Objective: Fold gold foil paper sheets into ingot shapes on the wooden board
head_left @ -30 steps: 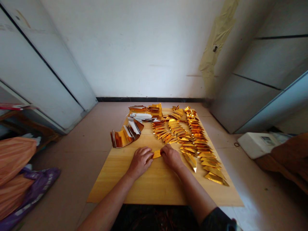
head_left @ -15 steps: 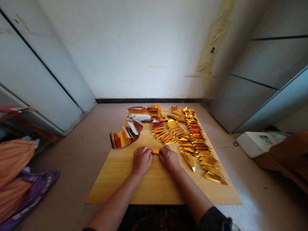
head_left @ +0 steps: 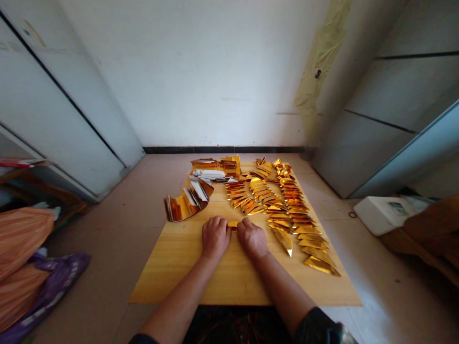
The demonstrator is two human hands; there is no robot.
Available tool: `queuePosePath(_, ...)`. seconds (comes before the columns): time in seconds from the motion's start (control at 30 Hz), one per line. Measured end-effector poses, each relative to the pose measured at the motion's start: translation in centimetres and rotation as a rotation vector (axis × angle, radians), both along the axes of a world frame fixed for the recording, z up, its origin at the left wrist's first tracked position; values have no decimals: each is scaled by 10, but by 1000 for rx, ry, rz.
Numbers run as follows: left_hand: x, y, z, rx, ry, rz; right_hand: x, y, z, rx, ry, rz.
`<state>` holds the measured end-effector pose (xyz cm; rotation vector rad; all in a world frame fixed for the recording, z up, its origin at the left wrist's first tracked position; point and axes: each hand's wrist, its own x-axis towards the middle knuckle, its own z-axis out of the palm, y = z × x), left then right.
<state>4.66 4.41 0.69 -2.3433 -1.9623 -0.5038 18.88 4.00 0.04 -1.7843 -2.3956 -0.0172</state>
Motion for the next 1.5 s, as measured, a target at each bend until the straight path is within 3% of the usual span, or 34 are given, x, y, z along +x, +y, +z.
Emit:
queuePosePath(0.27, 1, 0, -1, -32, -36, 25, 1, 1, 0, 2, -31, -119)
queuePosePath(0.73, 0, 0, -4, -38, -4, 19, -14, 5, 10, -19, 11, -146)
queuePosePath(1.23, 0, -1, -6, -8, 7, -45, -1, 7, 0, 5, -56, 82)
queuePosePath(1.5, -1, -2, -5, -56, -14, -53, 1, 6, 2, -14, -54, 66)
